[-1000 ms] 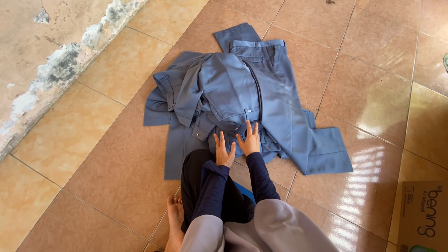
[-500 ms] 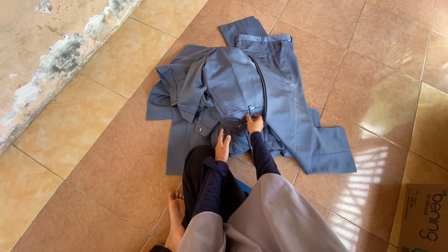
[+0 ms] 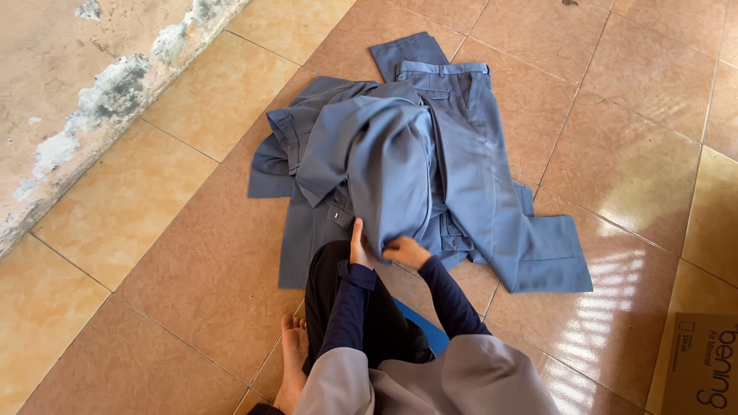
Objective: Folding trousers into neat rectangles on the floor in a sewing factory environment.
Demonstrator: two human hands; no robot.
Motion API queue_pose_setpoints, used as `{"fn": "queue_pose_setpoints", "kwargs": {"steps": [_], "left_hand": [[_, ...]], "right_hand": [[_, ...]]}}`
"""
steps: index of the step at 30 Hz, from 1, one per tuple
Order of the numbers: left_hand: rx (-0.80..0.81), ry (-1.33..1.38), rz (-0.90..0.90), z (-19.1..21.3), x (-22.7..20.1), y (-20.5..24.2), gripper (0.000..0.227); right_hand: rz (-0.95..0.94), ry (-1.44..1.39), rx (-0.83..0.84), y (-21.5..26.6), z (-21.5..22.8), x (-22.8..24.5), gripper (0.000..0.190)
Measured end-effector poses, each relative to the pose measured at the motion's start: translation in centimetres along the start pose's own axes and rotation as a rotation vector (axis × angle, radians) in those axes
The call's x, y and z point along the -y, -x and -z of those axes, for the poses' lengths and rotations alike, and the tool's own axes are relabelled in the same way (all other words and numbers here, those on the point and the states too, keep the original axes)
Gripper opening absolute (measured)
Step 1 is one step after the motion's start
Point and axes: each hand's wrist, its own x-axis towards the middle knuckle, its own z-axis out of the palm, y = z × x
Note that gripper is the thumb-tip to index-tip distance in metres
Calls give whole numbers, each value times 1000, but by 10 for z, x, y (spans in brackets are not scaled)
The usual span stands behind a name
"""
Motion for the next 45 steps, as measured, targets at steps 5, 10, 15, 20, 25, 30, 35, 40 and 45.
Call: {"fn": "queue_pose_setpoints", "kwargs": {"steps": [5,10,15,20,25,30,35,40,45], "left_hand": [[4,-249,61,85,62,-75,94],[16,-331,154,140,97,-150,57],[-900,421,121,335,32,9,43],[-386,329,-68,349,47,47,43],[65,-167,357,92,85,-97,62],[-245,253,126,241,74,-37,56],[-428,509,-19,343,42,51,52],[202,-98,193,131,100,-123,69],[108,-220,86,163,56,-40,62]], "right_hand": [[59,159,291,26,5,29,40],[287,-200,111,42,67,66,14],[-54,-90,-761,0,94,77,97],[-1,30,-783,-89,54,-14,126],[-258,156,-541,-134,53,-91,81],[-276,104,-467,-82,68,-92,40],[-259,-210,-186,10,70,-9,51],[-151,-409,-104,32,57,10,46],[-80,-545,-311,-10,21,-27,32]]}}
